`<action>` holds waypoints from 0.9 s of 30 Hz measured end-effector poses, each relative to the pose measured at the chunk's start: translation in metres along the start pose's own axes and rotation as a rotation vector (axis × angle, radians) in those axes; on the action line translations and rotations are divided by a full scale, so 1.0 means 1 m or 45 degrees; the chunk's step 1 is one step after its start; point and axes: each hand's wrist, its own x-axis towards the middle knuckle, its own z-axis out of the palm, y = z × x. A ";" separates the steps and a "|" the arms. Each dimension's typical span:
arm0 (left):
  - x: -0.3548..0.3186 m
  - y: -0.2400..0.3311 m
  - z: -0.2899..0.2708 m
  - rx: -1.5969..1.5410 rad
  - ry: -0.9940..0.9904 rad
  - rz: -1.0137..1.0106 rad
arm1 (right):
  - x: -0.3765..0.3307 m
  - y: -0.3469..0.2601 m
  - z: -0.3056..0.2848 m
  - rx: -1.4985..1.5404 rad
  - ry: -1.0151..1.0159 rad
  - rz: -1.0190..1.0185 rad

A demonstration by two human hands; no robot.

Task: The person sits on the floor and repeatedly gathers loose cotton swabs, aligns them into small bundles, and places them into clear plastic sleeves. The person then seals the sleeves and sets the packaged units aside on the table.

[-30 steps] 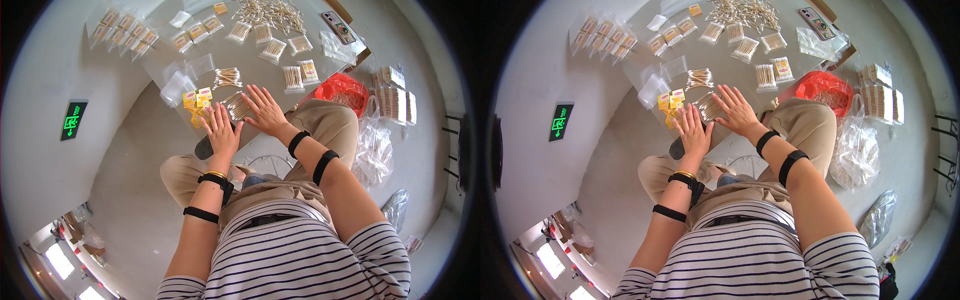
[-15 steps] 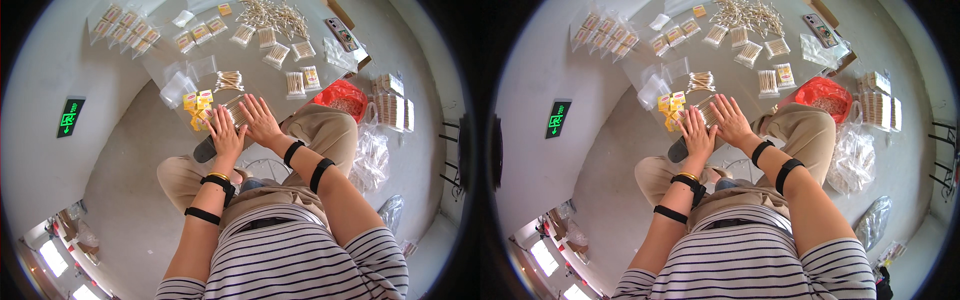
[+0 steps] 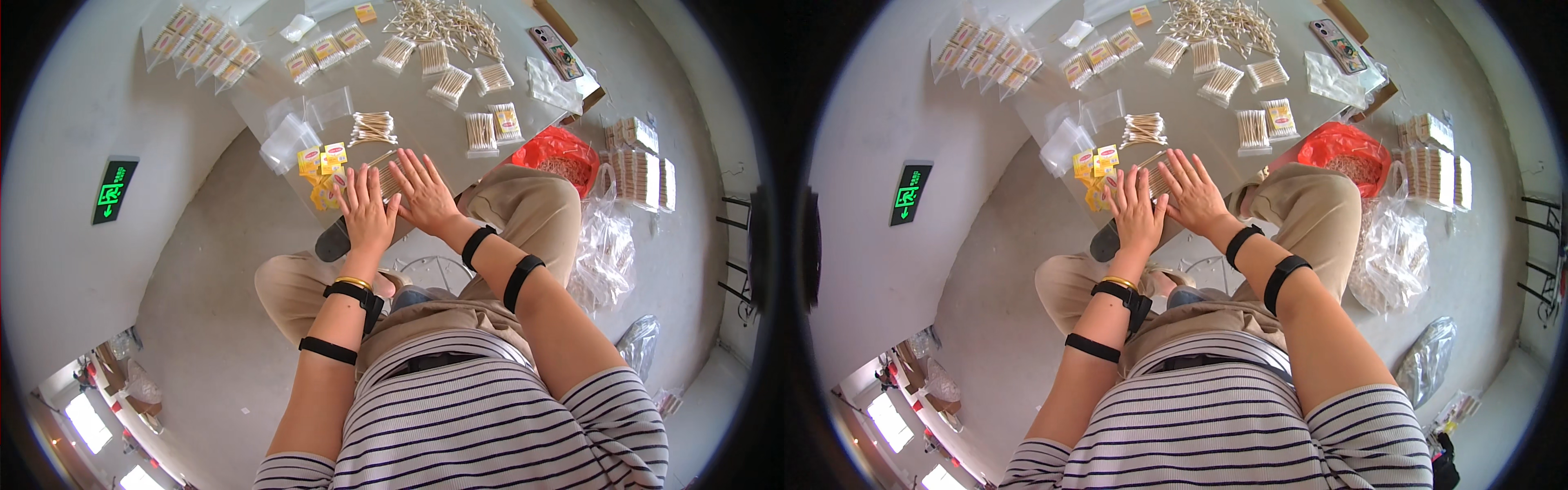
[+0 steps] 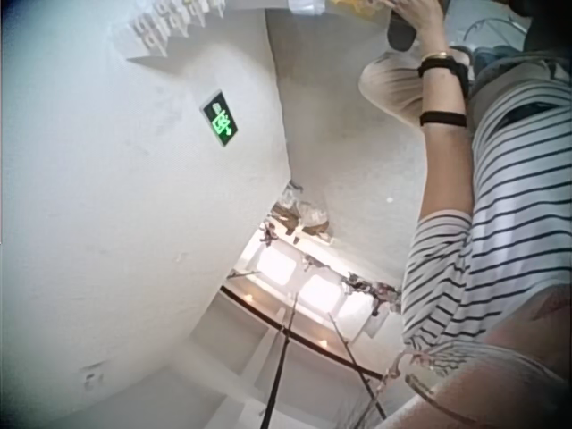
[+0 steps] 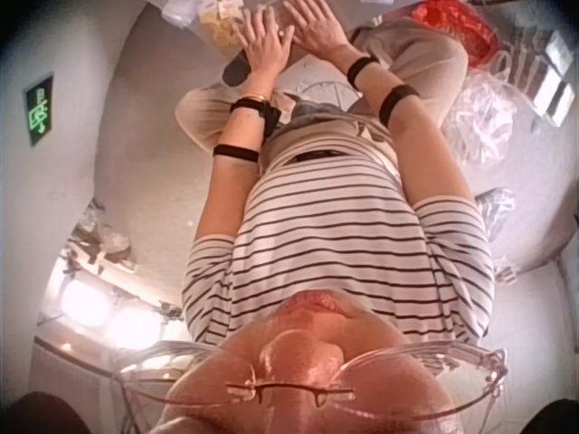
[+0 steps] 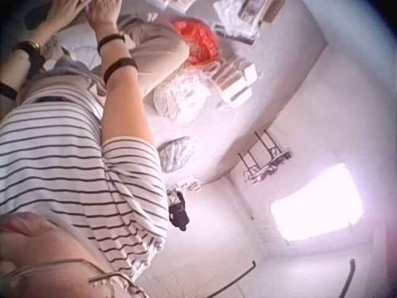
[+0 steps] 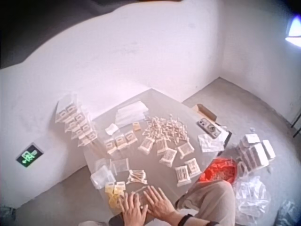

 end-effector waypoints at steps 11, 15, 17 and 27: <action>-0.008 -0.002 0.002 -0.018 0.007 0.032 | -0.013 0.013 -0.021 0.126 -0.006 -0.012; -0.012 -0.002 0.002 -0.023 0.002 0.057 | -0.013 0.019 -0.031 0.116 -0.013 0.001; -0.014 -0.003 0.001 -0.024 -0.005 0.066 | -0.014 0.020 -0.032 0.138 -0.028 -0.015; -0.020 0.000 -0.005 -0.095 -0.007 0.059 | -0.016 0.013 -0.016 0.089 -0.021 -0.062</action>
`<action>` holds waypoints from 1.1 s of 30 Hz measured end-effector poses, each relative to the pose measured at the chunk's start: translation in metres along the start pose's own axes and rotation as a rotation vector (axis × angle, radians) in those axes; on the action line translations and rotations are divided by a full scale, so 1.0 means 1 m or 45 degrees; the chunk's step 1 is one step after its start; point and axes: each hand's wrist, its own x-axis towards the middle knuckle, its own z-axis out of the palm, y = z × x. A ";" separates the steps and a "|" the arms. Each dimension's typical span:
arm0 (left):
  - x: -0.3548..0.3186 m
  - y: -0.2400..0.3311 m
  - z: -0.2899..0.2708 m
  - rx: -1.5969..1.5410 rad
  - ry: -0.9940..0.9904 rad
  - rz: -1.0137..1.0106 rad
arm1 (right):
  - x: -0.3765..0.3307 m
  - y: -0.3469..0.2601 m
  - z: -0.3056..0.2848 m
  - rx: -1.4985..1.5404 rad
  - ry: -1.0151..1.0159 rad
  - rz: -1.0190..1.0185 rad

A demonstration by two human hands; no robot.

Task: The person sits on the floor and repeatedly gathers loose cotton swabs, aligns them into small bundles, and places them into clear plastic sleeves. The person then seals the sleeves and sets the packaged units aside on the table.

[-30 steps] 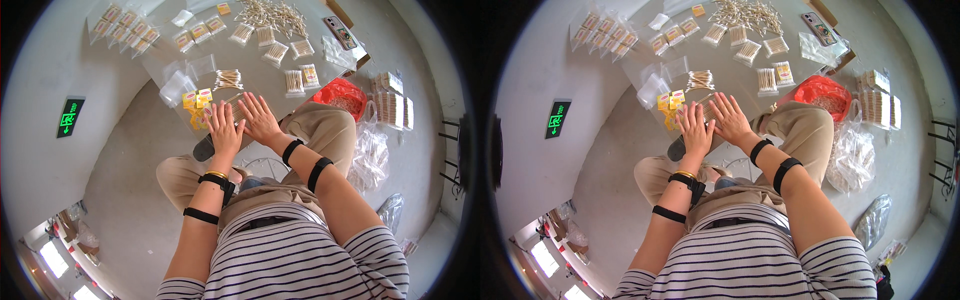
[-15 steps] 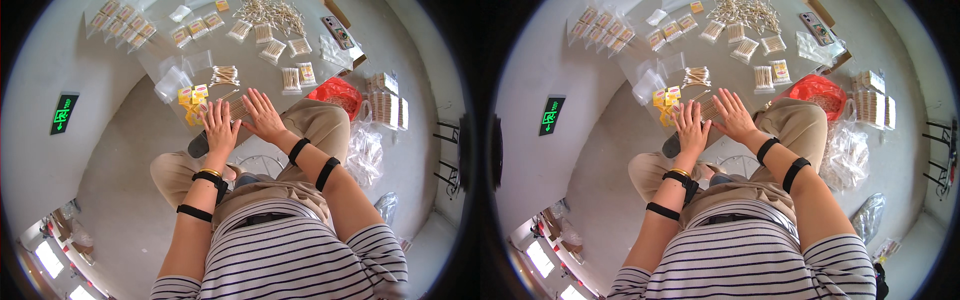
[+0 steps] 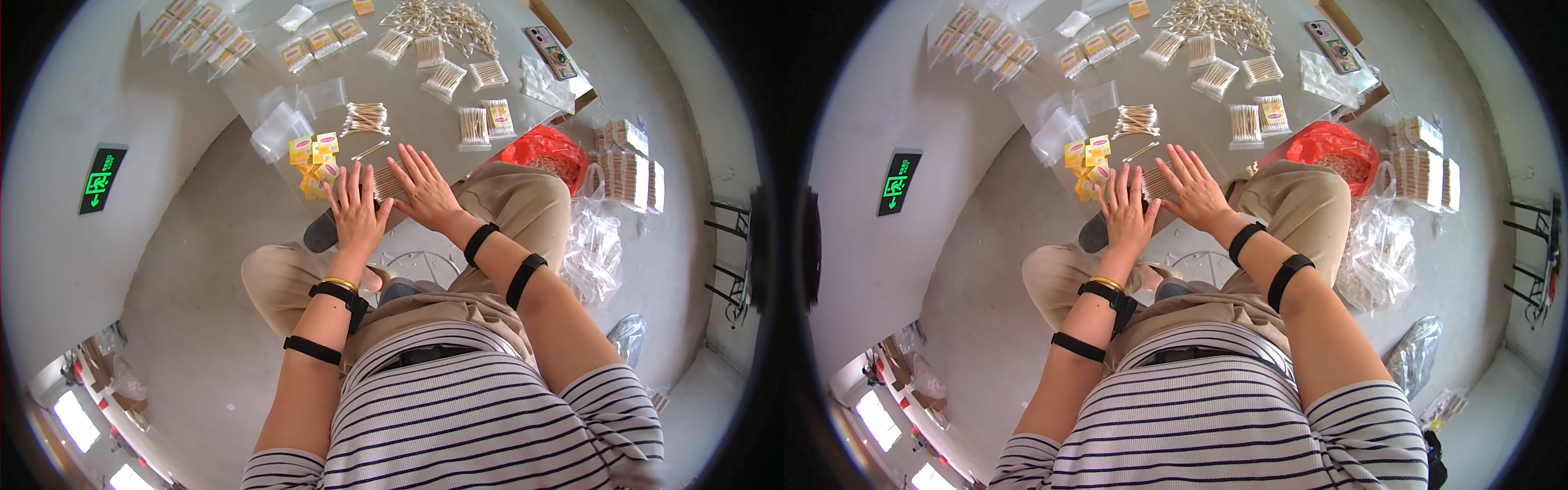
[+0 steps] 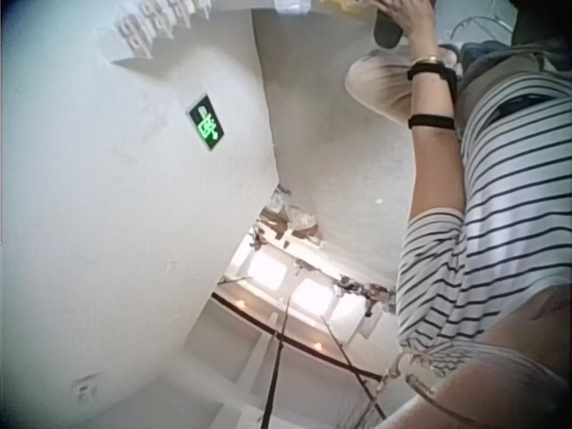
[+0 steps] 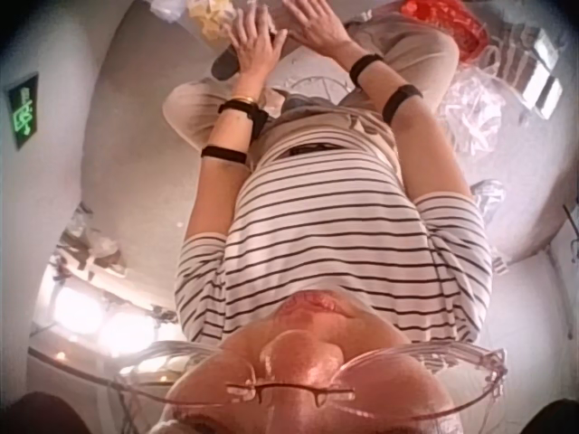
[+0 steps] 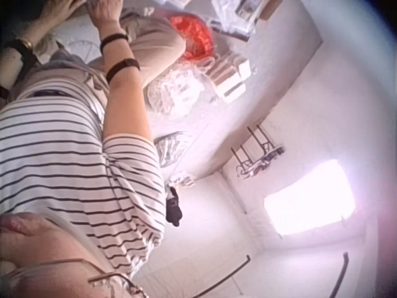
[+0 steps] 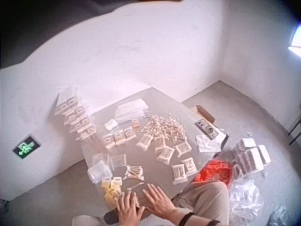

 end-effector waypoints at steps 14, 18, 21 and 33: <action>-0.011 0.009 0.018 0.164 -0.154 -0.094 | -0.002 -0.004 0.006 -0.039 -0.013 0.041; -0.009 0.013 0.018 0.145 -0.165 -0.093 | -0.001 -0.006 0.009 -0.066 -0.030 0.056; -0.010 0.012 0.020 0.122 -0.164 -0.099 | -0.001 -0.008 0.011 -0.071 -0.042 0.060; -0.009 0.011 0.021 0.065 -0.123 -0.074 | 0.000 -0.013 0.014 -0.090 -0.050 0.046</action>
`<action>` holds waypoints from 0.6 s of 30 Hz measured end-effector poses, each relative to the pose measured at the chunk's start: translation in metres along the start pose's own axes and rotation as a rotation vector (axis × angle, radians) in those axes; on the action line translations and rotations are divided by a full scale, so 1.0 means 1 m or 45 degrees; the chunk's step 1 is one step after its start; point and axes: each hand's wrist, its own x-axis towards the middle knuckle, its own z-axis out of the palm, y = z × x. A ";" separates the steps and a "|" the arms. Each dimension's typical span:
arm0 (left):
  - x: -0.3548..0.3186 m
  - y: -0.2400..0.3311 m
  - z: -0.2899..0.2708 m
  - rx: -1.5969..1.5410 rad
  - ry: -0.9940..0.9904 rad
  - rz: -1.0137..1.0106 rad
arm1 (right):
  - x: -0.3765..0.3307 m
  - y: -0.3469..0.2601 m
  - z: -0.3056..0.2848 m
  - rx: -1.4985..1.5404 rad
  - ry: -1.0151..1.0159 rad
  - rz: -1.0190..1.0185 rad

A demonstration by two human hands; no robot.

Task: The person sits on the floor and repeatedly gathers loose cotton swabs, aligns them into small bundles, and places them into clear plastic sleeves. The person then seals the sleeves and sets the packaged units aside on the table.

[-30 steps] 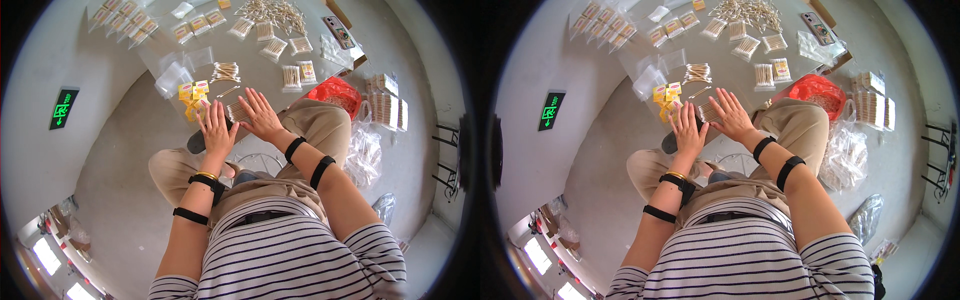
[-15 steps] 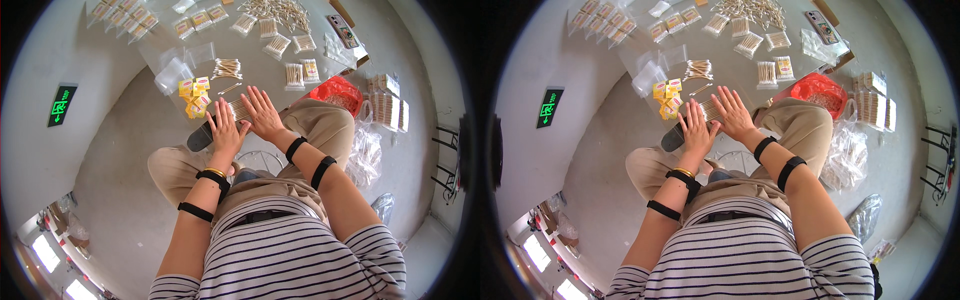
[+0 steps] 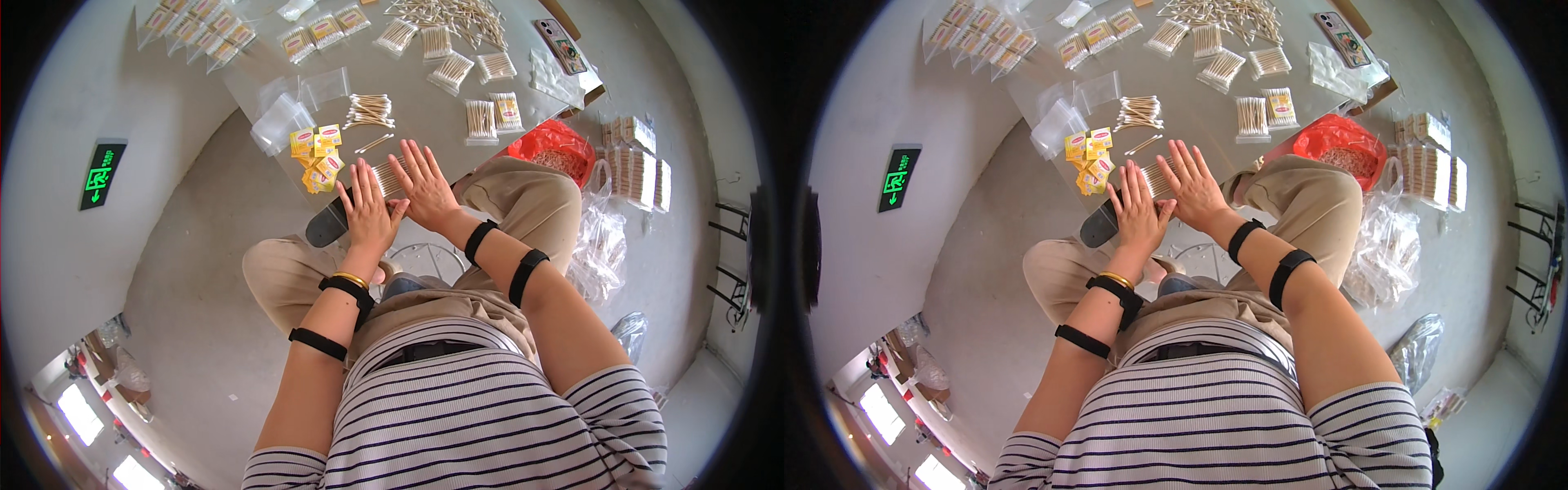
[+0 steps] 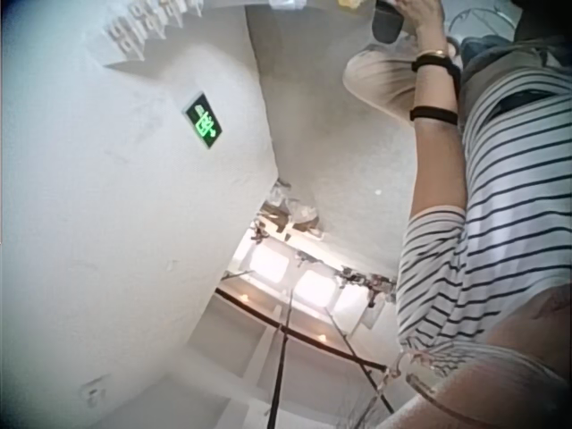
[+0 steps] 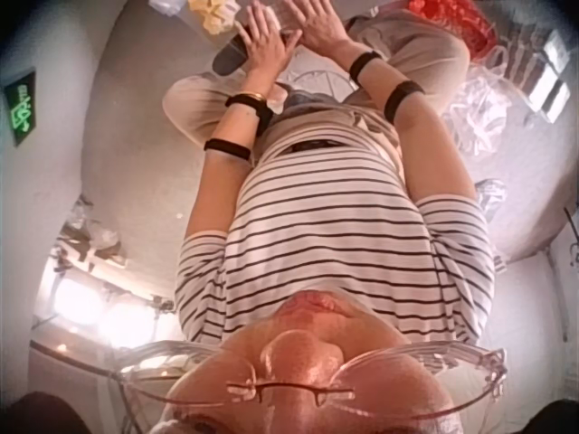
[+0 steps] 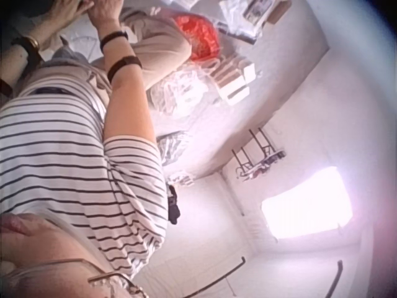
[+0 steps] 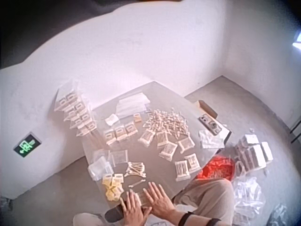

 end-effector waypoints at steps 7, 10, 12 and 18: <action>-0.002 -0.010 -0.008 -0.054 0.002 -0.005 | 0.001 -0.002 -0.005 -0.077 -0.055 0.012; -0.001 -0.019 -0.018 -0.085 0.062 0.005 | 0.002 -0.003 -0.007 -0.115 -0.072 0.021; -0.001 -0.025 -0.026 -0.095 0.086 0.010 | 0.002 -0.002 -0.006 -0.106 -0.062 0.029; -0.002 -0.030 -0.039 -0.119 0.110 0.058 | 0.002 -0.005 -0.007 -0.095 -0.055 0.030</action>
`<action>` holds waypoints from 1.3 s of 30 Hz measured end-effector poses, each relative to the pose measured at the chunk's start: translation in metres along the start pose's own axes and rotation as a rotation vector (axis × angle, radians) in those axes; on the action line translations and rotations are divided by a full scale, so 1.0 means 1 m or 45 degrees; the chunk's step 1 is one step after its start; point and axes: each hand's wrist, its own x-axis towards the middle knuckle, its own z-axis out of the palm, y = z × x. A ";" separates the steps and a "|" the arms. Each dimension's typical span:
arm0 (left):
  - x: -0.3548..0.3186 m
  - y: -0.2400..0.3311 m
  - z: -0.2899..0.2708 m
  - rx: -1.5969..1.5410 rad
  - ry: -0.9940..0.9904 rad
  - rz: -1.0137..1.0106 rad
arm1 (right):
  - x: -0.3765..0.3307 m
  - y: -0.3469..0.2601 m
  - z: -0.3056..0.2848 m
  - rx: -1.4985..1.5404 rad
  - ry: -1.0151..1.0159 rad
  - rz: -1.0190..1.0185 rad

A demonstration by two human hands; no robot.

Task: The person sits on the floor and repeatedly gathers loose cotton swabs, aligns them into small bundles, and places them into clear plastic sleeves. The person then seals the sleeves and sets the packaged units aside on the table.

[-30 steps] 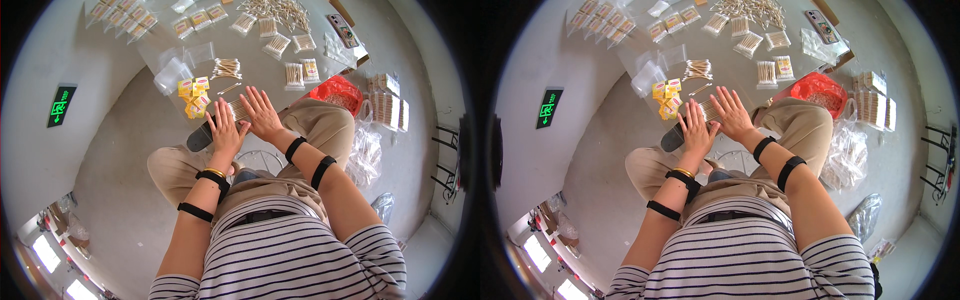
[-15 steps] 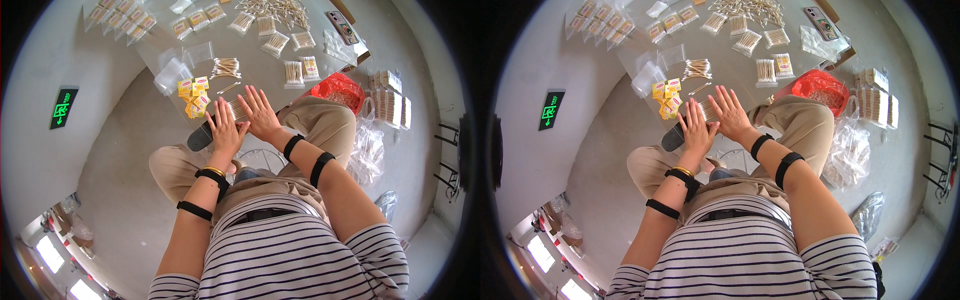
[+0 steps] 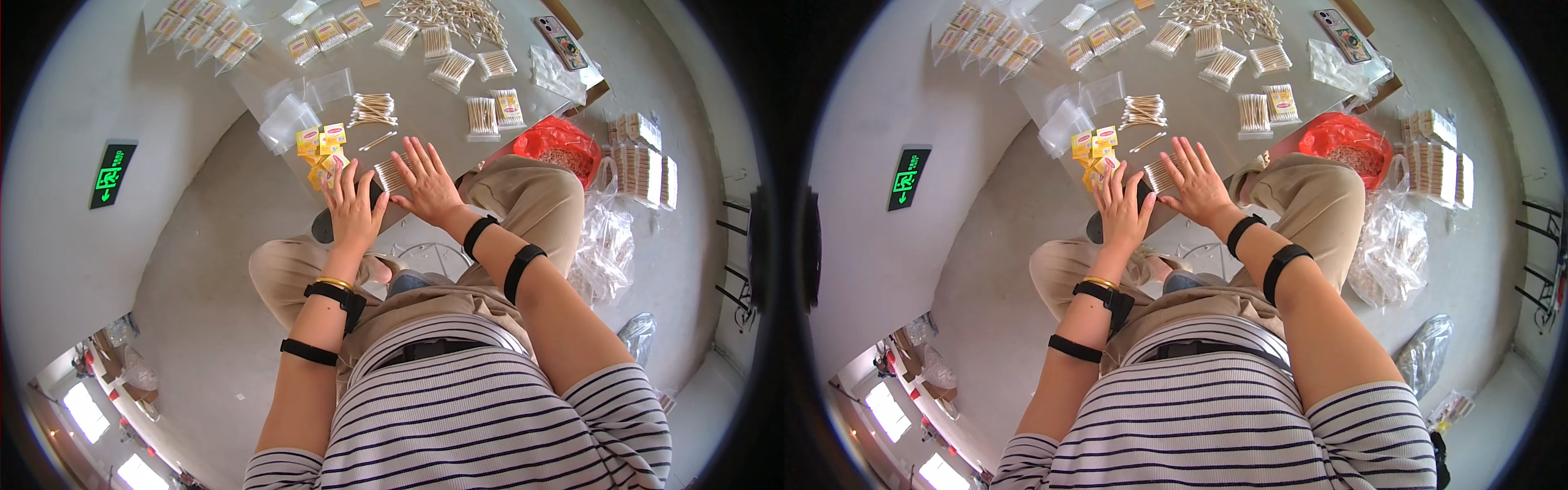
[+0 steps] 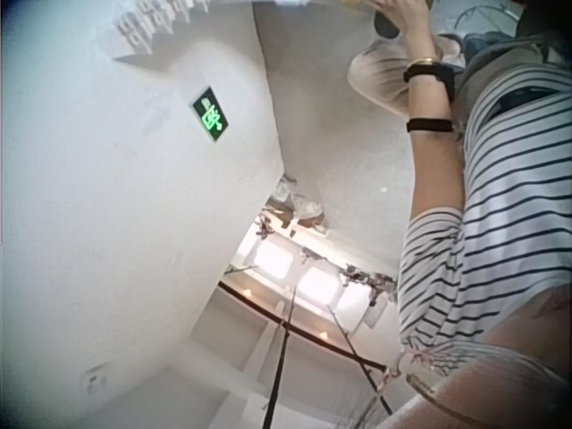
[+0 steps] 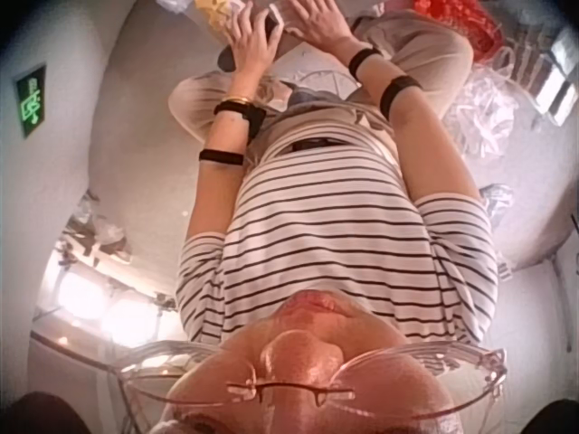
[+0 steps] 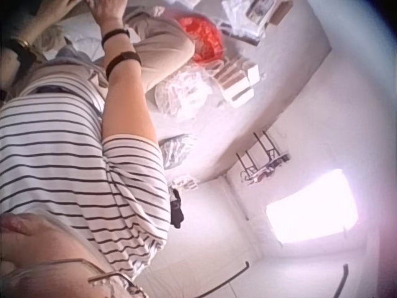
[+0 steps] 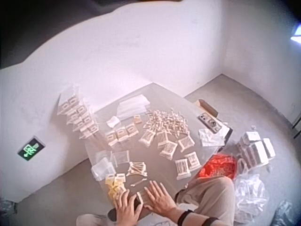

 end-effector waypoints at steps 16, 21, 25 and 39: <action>0.000 -0.001 -0.004 0.089 -0.047 0.054 | -0.001 0.001 0.000 0.046 0.018 -0.008; 0.000 0.001 -0.006 0.068 -0.029 0.059 | -0.001 0.002 -0.001 0.037 0.019 -0.007; -0.003 0.002 -0.006 0.082 -0.037 0.063 | -0.001 0.001 -0.003 -0.032 -0.003 -0.007; -0.010 -0.002 -0.003 0.133 -0.063 0.084 | 0.000 0.001 -0.001 -0.018 0.017 -0.007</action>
